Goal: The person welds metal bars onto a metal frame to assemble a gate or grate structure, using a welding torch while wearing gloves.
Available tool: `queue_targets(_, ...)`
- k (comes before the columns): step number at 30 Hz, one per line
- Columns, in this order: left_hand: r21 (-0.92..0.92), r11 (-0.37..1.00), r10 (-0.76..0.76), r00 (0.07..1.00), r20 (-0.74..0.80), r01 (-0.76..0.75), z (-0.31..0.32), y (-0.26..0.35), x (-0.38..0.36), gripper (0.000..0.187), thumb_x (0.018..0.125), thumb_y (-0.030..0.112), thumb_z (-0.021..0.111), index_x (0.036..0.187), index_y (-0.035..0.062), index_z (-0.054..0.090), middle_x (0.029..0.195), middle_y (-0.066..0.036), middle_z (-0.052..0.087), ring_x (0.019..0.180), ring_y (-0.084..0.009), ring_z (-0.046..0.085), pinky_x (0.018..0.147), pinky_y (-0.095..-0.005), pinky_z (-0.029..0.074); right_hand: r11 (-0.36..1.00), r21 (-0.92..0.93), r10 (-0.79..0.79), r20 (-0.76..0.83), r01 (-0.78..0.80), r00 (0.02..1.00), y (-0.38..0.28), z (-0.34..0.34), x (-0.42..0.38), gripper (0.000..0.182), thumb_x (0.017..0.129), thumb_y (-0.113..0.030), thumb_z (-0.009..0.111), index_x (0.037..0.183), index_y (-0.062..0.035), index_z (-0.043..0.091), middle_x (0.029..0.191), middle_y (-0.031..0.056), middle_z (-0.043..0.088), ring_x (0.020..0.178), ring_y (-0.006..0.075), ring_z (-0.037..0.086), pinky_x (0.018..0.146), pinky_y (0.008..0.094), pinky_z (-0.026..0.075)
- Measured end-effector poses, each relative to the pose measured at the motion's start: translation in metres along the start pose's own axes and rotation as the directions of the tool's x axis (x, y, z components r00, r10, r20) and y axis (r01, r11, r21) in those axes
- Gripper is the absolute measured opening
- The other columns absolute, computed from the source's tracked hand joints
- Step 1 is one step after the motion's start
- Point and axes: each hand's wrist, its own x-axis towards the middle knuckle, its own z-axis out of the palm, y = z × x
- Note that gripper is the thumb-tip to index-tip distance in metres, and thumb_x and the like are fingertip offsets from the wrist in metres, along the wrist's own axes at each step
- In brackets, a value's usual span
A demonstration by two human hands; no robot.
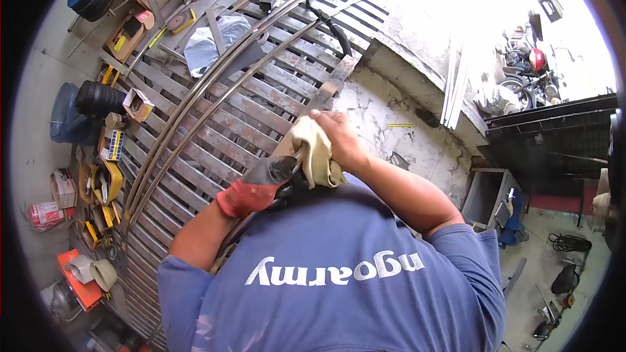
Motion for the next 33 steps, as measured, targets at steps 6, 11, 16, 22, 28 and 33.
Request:
queue_targets(6, -0.308, 0.853, -0.436, 0.899, 0.023, 0.422, -0.014, 0.054, 0.009, 0.022, 0.114, 0.019, 0.060, 0.113, 0.0026, 0.074, 0.096, -0.001, 0.077, 0.073, -0.0019, 0.056, 0.066, -0.0222, 0.048, 0.664, 0.743, -0.319, 0.180, 0.084, 0.931, 0.063, -0.121, 0.029, 0.047, 0.108, -0.049, 0.061, 0.128, -0.0070, 0.070, 0.118, 0.0158, 0.075, 0.113, 0.0380, 0.074, 0.109, 0.0563, 0.060)
queue_targets(11, -0.156, 0.872, -0.482, 0.871, -0.097, 0.465, -0.005, 0.066, 0.016, 0.030, 0.112, 0.027, 0.068, 0.116, -0.0016, 0.076, 0.080, 0.000, 0.071, 0.070, -0.0065, 0.063, 0.064, -0.0276, 0.051, 0.653, 0.723, -0.323, -0.003, 0.225, 0.946, -0.013, -0.124, -0.010, 0.054, 0.109, -0.042, 0.048, 0.133, 0.0007, 0.069, 0.125, 0.0190, 0.075, 0.113, 0.0346, 0.075, 0.101, 0.0502, 0.063)
queue_targets(16, 0.075, 0.896, -0.401, 0.870, -0.287, 0.438, -0.008, 0.065, 0.019, 0.029, 0.097, 0.030, 0.086, 0.103, 0.0017, 0.080, 0.077, -0.009, 0.077, 0.069, -0.0128, 0.070, 0.066, -0.0347, 0.057, 0.761, 0.613, -0.158, -0.144, 0.213, 0.977, -0.026, -0.106, -0.029, 0.054, 0.107, -0.035, 0.042, 0.135, 0.0031, 0.068, 0.129, 0.0189, 0.074, 0.122, 0.0338, 0.072, 0.114, 0.0500, 0.054)
queue_targets(22, -0.041, 0.948, -0.316, 0.917, -0.242, 0.316, -0.002, 0.052, 0.025, 0.038, 0.092, 0.030, 0.090, 0.113, 0.0015, 0.080, 0.088, -0.013, 0.082, 0.078, -0.0208, 0.079, 0.071, -0.0374, 0.060, 0.972, 0.001, -0.236, 0.065, 0.237, 0.970, -0.019, -0.007, -0.028, 0.053, 0.114, -0.043, 0.057, 0.138, 0.0034, 0.061, 0.131, 0.0167, 0.072, 0.122, 0.0221, 0.068, 0.112, 0.0400, 0.052)
queue_targets(28, 0.345, 0.913, -0.100, 0.938, -0.333, 0.220, 0.008, 0.044, 0.020, 0.035, 0.095, 0.027, 0.086, 0.121, 0.0045, 0.079, 0.092, -0.022, 0.080, 0.083, -0.0405, 0.079, 0.072, -0.0461, 0.062, 0.928, -0.347, -0.156, -0.042, 0.132, 0.987, -0.045, 0.032, -0.028, 0.044, 0.105, -0.035, 0.080, 0.122, 0.0027, 0.066, 0.098, 0.0072, 0.077, 0.088, 0.0139, 0.071, 0.078, 0.0332, 0.060)
queue_targets(33, 0.332, 0.936, -0.003, 0.946, -0.323, 0.116, 0.004, 0.048, 0.022, 0.030, 0.098, 0.025, 0.083, 0.120, 0.0052, 0.079, 0.093, -0.023, 0.078, 0.085, -0.0446, 0.077, 0.070, -0.0472, 0.062, 0.997, -0.008, -0.082, -0.054, 0.081, 0.995, -0.016, 0.033, -0.013, 0.030, 0.105, -0.029, 0.079, 0.106, -0.0009, 0.071, 0.089, 0.0031, 0.075, 0.078, 0.0097, 0.066, 0.068, 0.0312, 0.055)
